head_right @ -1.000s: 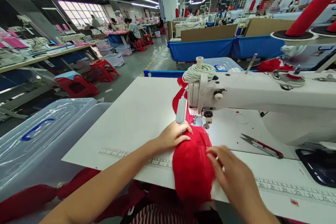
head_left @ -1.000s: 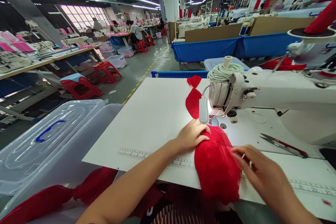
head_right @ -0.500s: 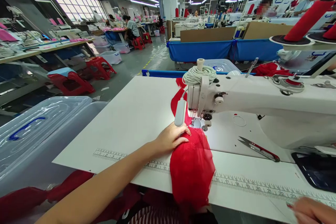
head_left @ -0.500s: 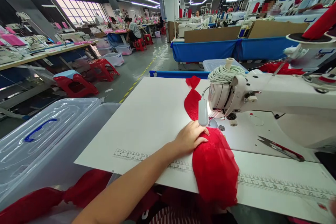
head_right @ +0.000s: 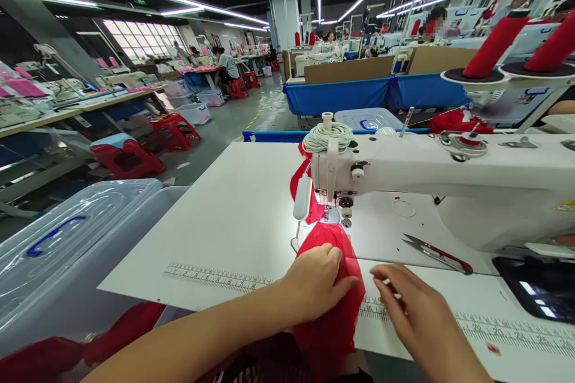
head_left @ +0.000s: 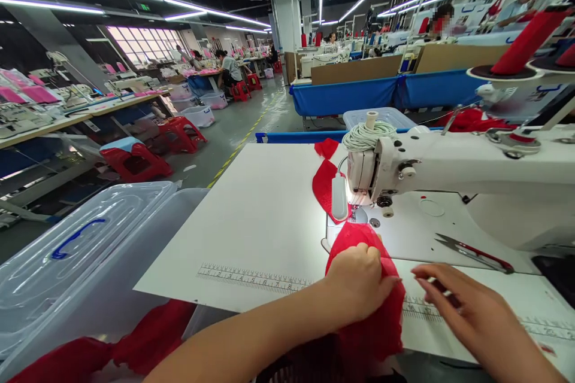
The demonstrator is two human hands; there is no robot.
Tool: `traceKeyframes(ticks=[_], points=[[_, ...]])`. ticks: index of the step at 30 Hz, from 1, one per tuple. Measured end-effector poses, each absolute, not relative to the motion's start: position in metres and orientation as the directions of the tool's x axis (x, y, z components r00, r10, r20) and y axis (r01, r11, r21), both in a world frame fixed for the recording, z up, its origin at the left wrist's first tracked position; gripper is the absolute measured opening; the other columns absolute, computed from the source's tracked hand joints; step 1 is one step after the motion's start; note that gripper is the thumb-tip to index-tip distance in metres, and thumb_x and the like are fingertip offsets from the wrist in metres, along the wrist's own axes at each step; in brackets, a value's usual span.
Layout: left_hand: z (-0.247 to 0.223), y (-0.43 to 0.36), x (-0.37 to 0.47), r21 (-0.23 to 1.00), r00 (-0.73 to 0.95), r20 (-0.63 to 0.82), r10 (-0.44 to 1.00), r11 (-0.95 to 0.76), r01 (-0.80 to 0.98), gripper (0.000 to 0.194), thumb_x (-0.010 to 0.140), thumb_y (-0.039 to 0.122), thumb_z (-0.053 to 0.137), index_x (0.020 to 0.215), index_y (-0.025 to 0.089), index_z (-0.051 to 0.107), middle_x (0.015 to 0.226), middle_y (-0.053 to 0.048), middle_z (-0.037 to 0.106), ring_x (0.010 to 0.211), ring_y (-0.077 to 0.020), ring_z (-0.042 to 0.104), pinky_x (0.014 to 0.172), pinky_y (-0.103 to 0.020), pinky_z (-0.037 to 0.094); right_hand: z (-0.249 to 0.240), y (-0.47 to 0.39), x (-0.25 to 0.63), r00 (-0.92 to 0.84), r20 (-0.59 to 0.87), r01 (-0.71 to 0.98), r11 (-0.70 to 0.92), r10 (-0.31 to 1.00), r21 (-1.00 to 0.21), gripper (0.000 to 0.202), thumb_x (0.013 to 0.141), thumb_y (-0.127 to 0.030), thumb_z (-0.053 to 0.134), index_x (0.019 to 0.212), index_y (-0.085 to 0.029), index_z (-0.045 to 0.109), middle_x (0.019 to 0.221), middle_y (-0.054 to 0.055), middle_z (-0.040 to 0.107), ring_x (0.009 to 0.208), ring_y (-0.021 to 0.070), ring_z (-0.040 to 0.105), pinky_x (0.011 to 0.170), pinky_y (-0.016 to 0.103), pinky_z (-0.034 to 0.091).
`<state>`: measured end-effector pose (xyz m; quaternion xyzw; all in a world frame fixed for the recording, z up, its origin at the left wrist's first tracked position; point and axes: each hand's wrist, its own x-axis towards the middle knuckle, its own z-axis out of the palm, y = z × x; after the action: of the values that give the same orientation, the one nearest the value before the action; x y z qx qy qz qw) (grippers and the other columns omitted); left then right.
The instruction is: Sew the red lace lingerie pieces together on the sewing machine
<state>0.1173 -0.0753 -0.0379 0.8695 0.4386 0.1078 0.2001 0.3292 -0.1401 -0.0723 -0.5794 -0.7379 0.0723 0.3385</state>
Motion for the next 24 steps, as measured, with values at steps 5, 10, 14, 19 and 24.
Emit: traceKeyframes(ticks=[5,10,14,19,24], points=[[-0.049,-0.07,0.119,0.564,0.522,0.013,0.853,-0.437,0.7,0.019,0.083,0.013,0.049,0.068,0.02,0.042,0.069,-0.001,0.047,0.065,-0.0177,0.046,0.061,-0.031,0.035,-0.067,-0.108,0.278,-0.224,0.442,0.782,0.431,0.868,-0.45,0.024,0.097,-0.025,0.036,0.099,-0.024,0.06,0.092,0.004,0.069,0.076,0.0145,0.068,0.064,0.025,0.054],[-0.046,-0.062,0.099,0.781,0.452,0.03,0.892,-0.302,0.546,0.026,0.087,0.019,0.043,0.064,0.021,0.032,0.063,0.002,0.042,0.059,-0.0142,0.038,0.058,-0.029,0.031,-0.079,-0.112,0.278,-0.254,0.402,0.885,0.379,0.88,-0.271,0.027,0.097,-0.029,0.034,0.094,-0.025,0.06,0.086,0.001,0.065,0.057,0.014,0.064,0.039,0.024,0.044],[-0.052,-0.058,0.087,0.916,0.36,-0.027,0.933,-0.121,0.382,0.019,0.088,0.026,0.04,0.071,0.022,0.034,0.064,0.004,0.041,0.059,-0.0125,0.037,0.057,-0.026,0.032,-0.08,-0.114,0.279,-0.271,0.409,0.905,0.375,0.872,-0.199,0.025,0.097,-0.028,0.035,0.095,-0.026,0.06,0.086,0.0,0.066,0.057,0.0137,0.064,0.033,0.022,0.037],[-0.049,-0.057,0.083,0.982,0.402,-0.103,0.91,0.028,0.188,0.022,0.074,0.015,0.047,0.094,0.022,0.043,0.065,0.007,0.04,0.055,-0.0104,0.035,0.054,-0.022,0.03,-0.07,-0.109,0.27,-0.257,0.532,0.871,0.432,0.807,-0.234,0.024,0.096,-0.023,0.035,0.103,-0.023,0.057,0.098,0.004,0.067,0.069,0.0141,0.067,0.049,0.023,0.048],[-0.04,-0.059,0.082,0.983,0.402,-0.181,0.897,0.157,0.094,0.02,0.061,0.015,0.045,0.08,0.02,0.045,0.065,0.006,0.042,0.055,-0.0094,0.035,0.05,-0.022,0.027,-0.067,-0.105,0.265,-0.33,0.435,0.894,0.425,0.838,-0.14,0.024,0.092,-0.02,0.036,0.074,-0.025,0.052,0.071,0.0,0.055,0.052,0.0151,0.056,0.037,0.025,0.035]])
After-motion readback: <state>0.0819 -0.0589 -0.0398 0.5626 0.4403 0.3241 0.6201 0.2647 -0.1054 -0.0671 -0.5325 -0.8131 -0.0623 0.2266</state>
